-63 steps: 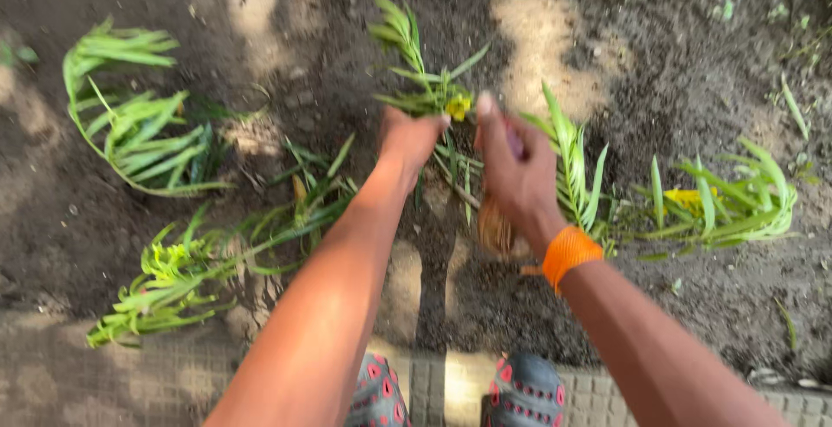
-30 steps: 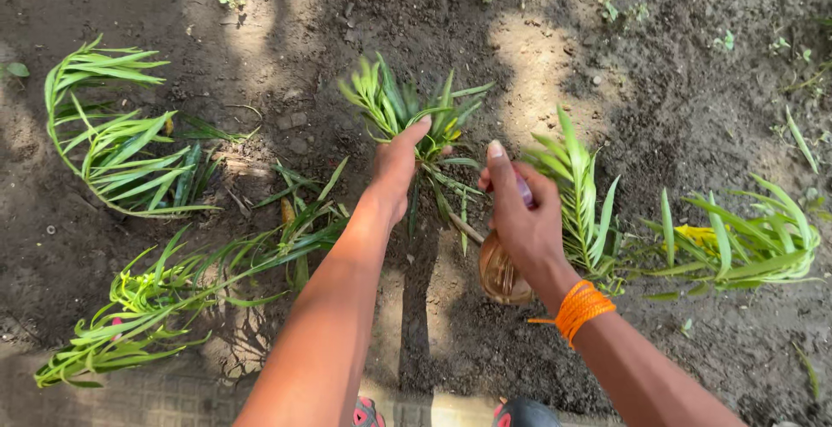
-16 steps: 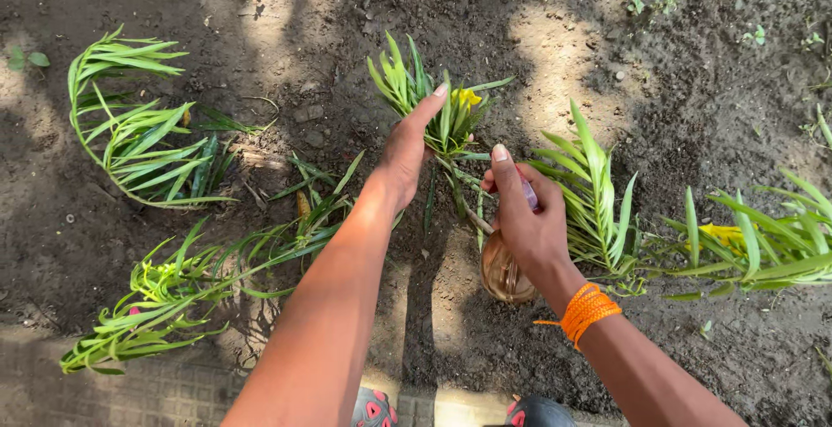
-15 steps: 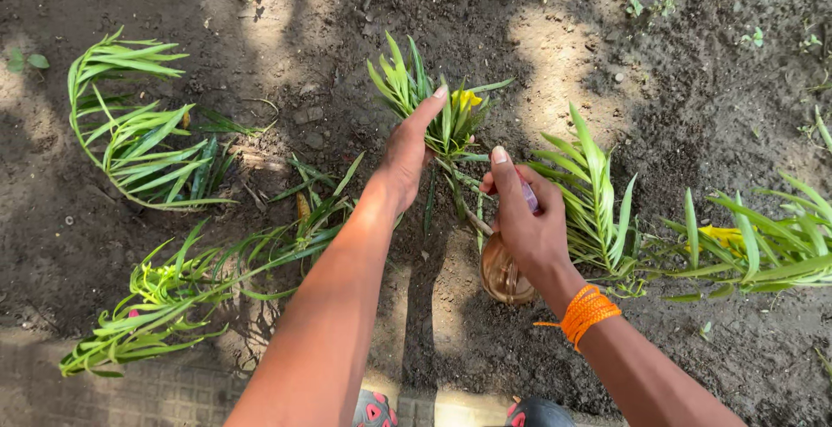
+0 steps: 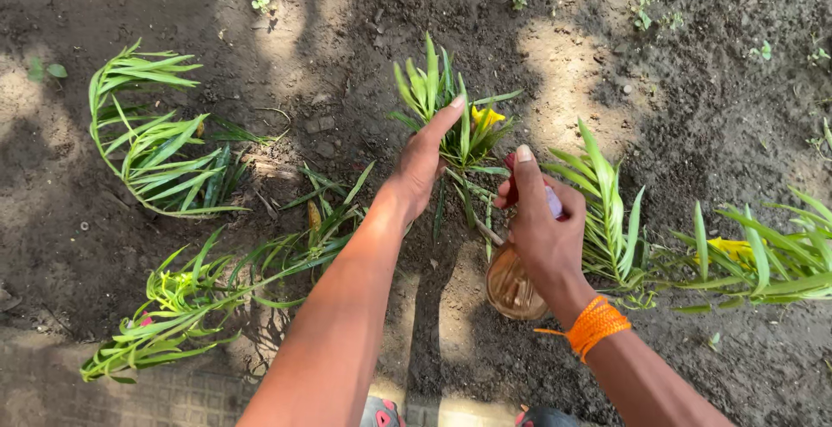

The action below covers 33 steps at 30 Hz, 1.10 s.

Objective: The person holds a green leafy plant by hand and sprays it with liquid using a spray bottle.

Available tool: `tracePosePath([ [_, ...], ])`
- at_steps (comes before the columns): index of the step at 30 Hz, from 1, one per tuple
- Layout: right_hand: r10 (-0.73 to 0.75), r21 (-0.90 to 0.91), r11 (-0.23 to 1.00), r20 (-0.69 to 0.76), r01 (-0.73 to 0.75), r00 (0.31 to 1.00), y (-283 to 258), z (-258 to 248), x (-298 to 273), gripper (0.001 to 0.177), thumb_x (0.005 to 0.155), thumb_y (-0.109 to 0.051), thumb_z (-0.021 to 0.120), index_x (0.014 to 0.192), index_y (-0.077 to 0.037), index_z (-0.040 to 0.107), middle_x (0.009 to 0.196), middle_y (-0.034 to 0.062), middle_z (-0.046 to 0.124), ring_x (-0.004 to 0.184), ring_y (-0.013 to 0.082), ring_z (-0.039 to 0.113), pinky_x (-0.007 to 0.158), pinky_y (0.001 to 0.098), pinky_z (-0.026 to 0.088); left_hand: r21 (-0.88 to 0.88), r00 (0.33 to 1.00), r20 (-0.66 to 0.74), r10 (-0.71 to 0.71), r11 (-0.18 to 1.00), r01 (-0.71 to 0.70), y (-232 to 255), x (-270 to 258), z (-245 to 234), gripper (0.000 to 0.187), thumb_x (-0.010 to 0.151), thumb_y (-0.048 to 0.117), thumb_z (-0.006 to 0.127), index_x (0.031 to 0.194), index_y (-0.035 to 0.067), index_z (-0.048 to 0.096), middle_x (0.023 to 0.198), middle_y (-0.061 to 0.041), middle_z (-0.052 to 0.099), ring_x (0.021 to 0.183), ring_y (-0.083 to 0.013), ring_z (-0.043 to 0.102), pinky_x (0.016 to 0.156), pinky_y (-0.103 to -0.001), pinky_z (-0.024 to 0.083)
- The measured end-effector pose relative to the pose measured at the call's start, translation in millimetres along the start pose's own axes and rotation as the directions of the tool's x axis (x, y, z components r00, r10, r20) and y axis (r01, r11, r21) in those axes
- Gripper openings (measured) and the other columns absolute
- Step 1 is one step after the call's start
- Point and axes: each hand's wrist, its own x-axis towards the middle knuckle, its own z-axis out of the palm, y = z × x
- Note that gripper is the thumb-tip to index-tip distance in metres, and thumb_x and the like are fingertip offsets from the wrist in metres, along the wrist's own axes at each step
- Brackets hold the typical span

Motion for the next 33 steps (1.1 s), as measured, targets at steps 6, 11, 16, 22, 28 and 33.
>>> tracePosePath([
  [6,0.008,-0.068,0.998,0.017,-0.007,1.0,-4.2,3.4,-5.0,0.051,0.096,-0.053,0.06,0.087,-0.004,0.073,0.07,-0.0027,0.066,0.047,0.0048,0.047,0.042,0.0235,0.036,-0.075,1.0,0.007,-0.023,0.997,0.023,2.1,-0.7,0.9,0.087,0.078,0.068,0.059,0.147,0.015,0.052,0.146,-0.01,0.058,0.136,-0.0252,0.049,0.114,-0.047,0.027],
  [11,-0.059,-0.061,0.997,-0.053,0.055,0.997,0.6,2.2,-6.4,0.047,0.099,-0.053,0.057,0.093,-0.01,0.074,0.07,-0.0038,0.063,0.05,0.0029,0.045,0.044,0.0225,0.035,-0.12,1.0,0.023,-0.004,0.993,0.007,-1.5,2.5,1.7,0.077,0.08,0.065,0.062,0.136,0.012,0.063,0.13,-0.008,0.07,0.122,-0.0215,0.061,0.109,-0.042,0.038],
  [16,-0.06,-0.061,0.997,-0.082,0.055,0.995,-1.6,4.0,-11.5,0.048,0.098,-0.052,0.057,0.084,-0.009,0.071,0.07,-0.0043,0.064,0.05,0.0027,0.046,0.044,0.0224,0.036,-0.081,1.0,0.019,-0.012,0.997,0.013,2.6,-1.2,2.0,0.077,0.08,0.066,0.059,0.134,0.012,0.065,0.128,-0.009,0.071,0.12,-0.0211,0.062,0.108,-0.041,0.039],
  [22,-0.015,-0.163,0.987,-0.051,0.007,0.999,1.9,3.5,-18.3,0.058,0.102,-0.052,0.057,0.076,-0.002,0.069,0.064,0.0008,0.058,0.049,0.0061,0.042,0.044,0.0245,0.032,-0.041,1.0,-0.005,0.0,0.999,0.0,3.5,-5.2,0.0,0.077,0.08,0.068,0.056,0.139,0.018,0.059,0.132,-0.005,0.066,0.122,-0.0178,0.057,0.106,-0.041,0.036],
  [28,-0.079,-0.076,0.994,-0.073,0.074,0.994,10.2,6.4,-21.4,0.047,0.098,-0.051,0.056,0.083,-0.01,0.072,0.068,-0.0059,0.063,0.05,0.0024,0.048,0.043,0.022,0.038,-0.088,1.0,0.006,0.004,0.996,-0.004,-7.9,-2.1,-4.4,0.073,0.084,0.069,0.056,0.125,0.009,0.07,0.121,-0.011,0.072,0.113,-0.0225,0.062,0.103,-0.041,0.04],
  [33,-0.06,-0.158,0.986,-0.045,0.052,0.997,6.4,8.1,-24.2,0.053,0.101,-0.05,0.057,0.075,-0.005,0.069,0.063,-0.0044,0.06,0.048,0.004,0.046,0.042,0.0233,0.036,-0.128,1.0,-0.005,-0.004,0.992,0.004,-7.2,-3.2,-6.1,0.059,0.082,0.066,0.057,0.123,0.024,0.064,0.117,0.001,0.072,0.111,-0.0115,0.063,0.1,-0.034,0.04],
])
